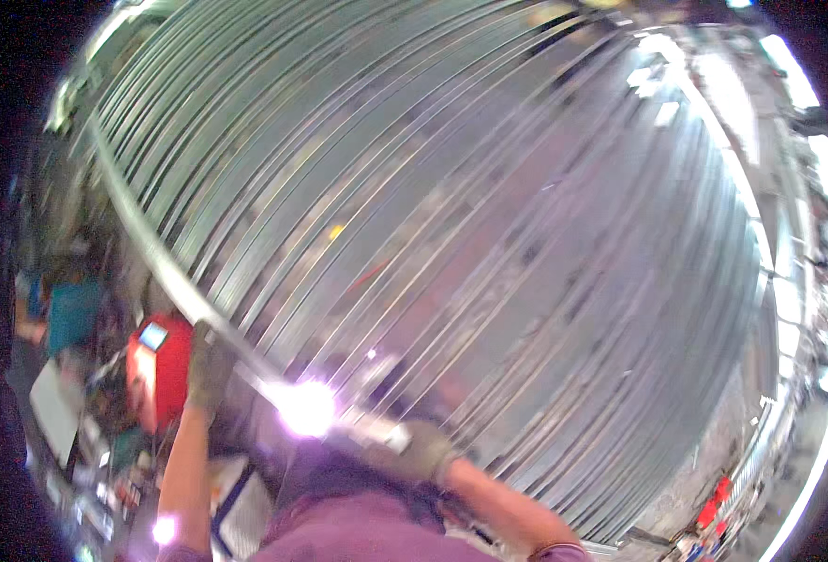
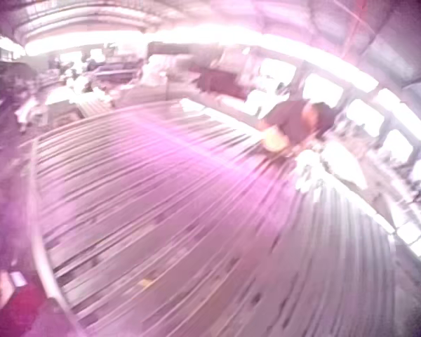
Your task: The person positions long metal bars onto a large metal frame structure and then uses a welding tool to secure them. The person repeatedly aligns the bars and welds them in place while working in a workshop environment.
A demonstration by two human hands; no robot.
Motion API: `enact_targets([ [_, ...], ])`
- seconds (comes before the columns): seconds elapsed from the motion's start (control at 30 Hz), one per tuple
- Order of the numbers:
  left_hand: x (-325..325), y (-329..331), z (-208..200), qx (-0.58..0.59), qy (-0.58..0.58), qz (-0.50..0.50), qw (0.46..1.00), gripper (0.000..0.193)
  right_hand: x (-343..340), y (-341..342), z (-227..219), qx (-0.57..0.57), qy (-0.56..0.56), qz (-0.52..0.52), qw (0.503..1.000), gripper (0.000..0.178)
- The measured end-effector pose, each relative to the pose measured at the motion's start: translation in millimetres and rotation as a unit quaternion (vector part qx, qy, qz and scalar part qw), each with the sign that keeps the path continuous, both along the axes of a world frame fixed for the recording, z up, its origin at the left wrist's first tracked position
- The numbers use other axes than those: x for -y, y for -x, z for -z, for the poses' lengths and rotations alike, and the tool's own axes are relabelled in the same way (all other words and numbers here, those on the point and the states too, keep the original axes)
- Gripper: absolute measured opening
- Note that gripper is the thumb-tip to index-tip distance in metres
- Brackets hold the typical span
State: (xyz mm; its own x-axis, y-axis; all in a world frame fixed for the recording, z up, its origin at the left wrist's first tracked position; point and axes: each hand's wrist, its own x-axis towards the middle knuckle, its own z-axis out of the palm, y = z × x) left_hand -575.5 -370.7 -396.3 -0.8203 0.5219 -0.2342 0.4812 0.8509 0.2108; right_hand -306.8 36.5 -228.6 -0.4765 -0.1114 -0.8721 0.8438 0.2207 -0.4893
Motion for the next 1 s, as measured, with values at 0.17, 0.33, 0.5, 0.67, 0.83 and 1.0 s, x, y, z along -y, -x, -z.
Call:
enact_targets([
  [0.17, 6.1, 3.6, 14.7, -0.009, 0.061, 0.006, 0.998, 0.103, -3.1, -14.3, 23.4, -0.085, 0.011, -0.034, 0.996, 0.061],
  [0.33, -13.2, -0.8, -0.4, -0.027, 0.026, -0.002, 0.999, 0.067, 9.1, -19.9, 30.5, -0.124, -0.003, -0.029, 0.992, 0.065],
  [0.5, 17.7, 14.4, 42.7, -0.184, 0.141, 0.104, 0.967, 0.060, 5.4, -24.7, 30.6, -0.126, 0.023, -0.025, 0.991, 0.071],
  [0.67, 29.3, 17.0, 52.2, 0.016, -0.017, -0.054, 0.998, 0.094, 2.9, -38.1, 58.0, -0.154, 0.062, 0.041, 0.985, 0.070],
  [0.83, -38.7, 17.7, -30.5, 0.111, 0.105, -0.121, 0.981, 0.117, -4.1, -37.2, 49.6, -0.148, 0.092, 0.110, 0.979, 0.074],
  [1.0, -56.1, 18.5, -52.2, 0.068, 0.203, -0.100, 0.972, 0.117, -8.9, -37.1, 43.0, -0.150, 0.104, 0.111, 0.977, 0.076],
])
